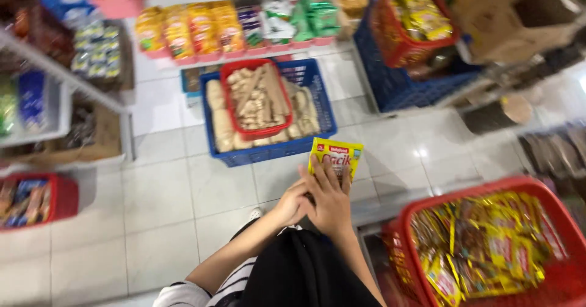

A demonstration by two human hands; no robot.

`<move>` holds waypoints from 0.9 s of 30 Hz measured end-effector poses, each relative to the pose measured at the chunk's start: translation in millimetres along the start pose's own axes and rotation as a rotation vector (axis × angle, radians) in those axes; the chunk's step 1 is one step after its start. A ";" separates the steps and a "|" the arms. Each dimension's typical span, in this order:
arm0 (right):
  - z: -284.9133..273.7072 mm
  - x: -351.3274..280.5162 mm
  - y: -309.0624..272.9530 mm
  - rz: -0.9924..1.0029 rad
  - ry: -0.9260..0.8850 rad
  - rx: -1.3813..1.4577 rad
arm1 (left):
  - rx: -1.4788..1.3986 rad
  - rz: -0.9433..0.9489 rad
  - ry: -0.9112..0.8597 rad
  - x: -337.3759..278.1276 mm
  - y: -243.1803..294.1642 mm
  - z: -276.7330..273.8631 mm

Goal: The person selects seasoning packets from a basket by hand and places them into shelf compartments and containers.

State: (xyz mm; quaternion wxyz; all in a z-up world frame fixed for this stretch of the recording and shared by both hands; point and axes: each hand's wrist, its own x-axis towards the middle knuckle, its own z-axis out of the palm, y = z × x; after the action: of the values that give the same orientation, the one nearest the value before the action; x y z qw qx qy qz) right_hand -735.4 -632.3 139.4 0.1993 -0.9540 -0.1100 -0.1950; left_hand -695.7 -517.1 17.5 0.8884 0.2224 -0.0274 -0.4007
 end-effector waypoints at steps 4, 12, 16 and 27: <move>45.1 37.7 -5.0 0.091 -0.058 0.044 | -0.094 0.085 0.154 -34.1 42.2 -30.6; 118.1 83.3 -49.5 0.332 -0.160 0.798 | -0.207 0.385 0.288 -105.5 147.0 -56.2; 148.4 87.6 -77.8 0.330 -0.364 0.953 | -0.194 0.517 0.378 -132.8 163.3 -74.4; 240.6 154.0 -121.1 0.279 -0.519 1.228 | 0.165 0.718 0.741 -179.1 203.6 -116.5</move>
State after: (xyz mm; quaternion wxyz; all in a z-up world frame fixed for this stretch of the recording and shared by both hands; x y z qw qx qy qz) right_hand -552.7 -401.6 41.1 0.6950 -0.6891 -0.1211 0.1655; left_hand -648.1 -225.9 20.8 0.8994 0.3951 0.1829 0.0385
